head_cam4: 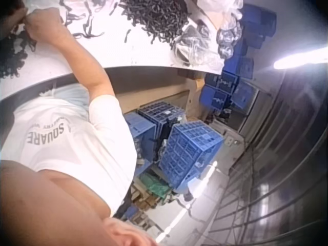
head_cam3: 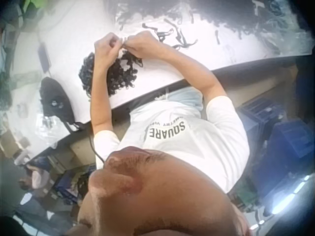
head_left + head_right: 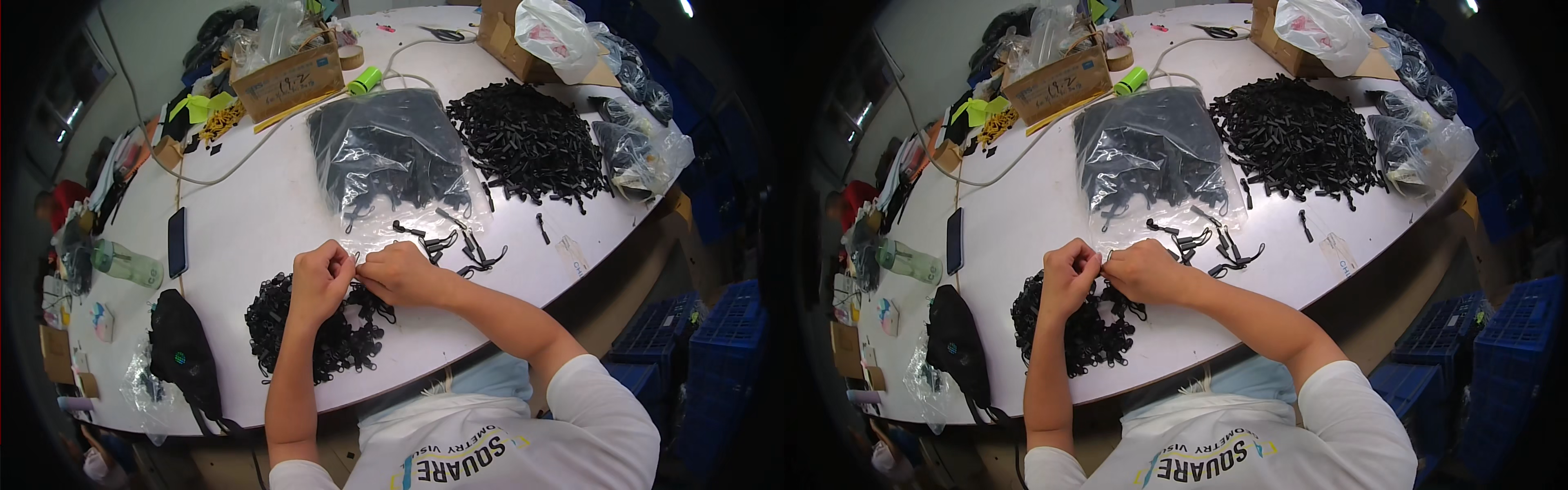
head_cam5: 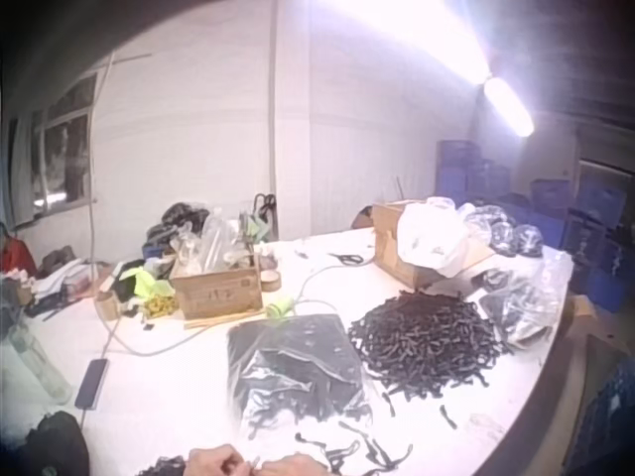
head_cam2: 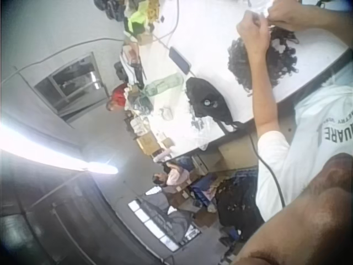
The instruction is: The person sits at a white table and repeatedly picks up small black plastic cable ties and black rubber bands. They thread the rubber bands onto the ties by hand and place the finished items into a pile on the table. The workspace contains large piles of raw materials and finished products.
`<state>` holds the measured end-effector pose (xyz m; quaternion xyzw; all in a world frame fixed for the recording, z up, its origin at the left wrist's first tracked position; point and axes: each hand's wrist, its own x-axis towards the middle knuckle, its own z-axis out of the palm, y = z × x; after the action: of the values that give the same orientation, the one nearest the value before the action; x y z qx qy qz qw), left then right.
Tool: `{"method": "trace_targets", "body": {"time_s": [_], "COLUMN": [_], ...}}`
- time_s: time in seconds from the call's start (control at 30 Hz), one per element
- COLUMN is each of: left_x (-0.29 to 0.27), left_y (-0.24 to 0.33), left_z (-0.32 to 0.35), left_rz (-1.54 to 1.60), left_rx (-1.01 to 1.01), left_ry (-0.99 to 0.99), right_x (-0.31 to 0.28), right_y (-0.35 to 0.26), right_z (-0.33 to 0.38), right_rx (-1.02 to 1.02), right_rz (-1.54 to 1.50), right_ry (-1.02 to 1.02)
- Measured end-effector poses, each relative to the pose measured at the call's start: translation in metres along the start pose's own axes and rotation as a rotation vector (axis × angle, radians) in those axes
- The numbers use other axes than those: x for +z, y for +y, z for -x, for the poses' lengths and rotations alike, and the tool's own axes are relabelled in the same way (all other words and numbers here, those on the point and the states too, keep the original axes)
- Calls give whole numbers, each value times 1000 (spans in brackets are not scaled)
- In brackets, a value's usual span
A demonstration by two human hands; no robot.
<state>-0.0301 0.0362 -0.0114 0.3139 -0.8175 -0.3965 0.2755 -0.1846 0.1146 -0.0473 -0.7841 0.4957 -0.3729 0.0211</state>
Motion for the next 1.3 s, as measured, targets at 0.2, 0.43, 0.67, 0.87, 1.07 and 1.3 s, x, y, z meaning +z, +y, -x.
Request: {"method": "trace_targets", "body": {"time_s": [0.2, 0.43, 0.67, 0.87, 1.07, 1.3], "left_x": [0, -2, -1, -1, -1, 6], "left_y": [-3, 1, 1, 0, 3, -11], "left_z": [0, 1, 1, 1, 0, 1], "left_rz": [25, 31, 25, 12, 10, -87], "left_rx": [10, -31, -3, -2, -5, -9], "left_ry": [-8, -8, -6, -7, -11, -54], "right_x": [-1, -4, -1, 0, -1, 0], "right_y": [-1, -3, -3, -1, -2, 2], "right_z": [-1, -2, -1, 0, -1, -3], "right_rx": [-25, -14, -22, -18, -1, 96], "right_rz": [-11, -7, -17, -14, -16, 31], "right_ry": [-38, 32, 59, 60, 40, -195]}}
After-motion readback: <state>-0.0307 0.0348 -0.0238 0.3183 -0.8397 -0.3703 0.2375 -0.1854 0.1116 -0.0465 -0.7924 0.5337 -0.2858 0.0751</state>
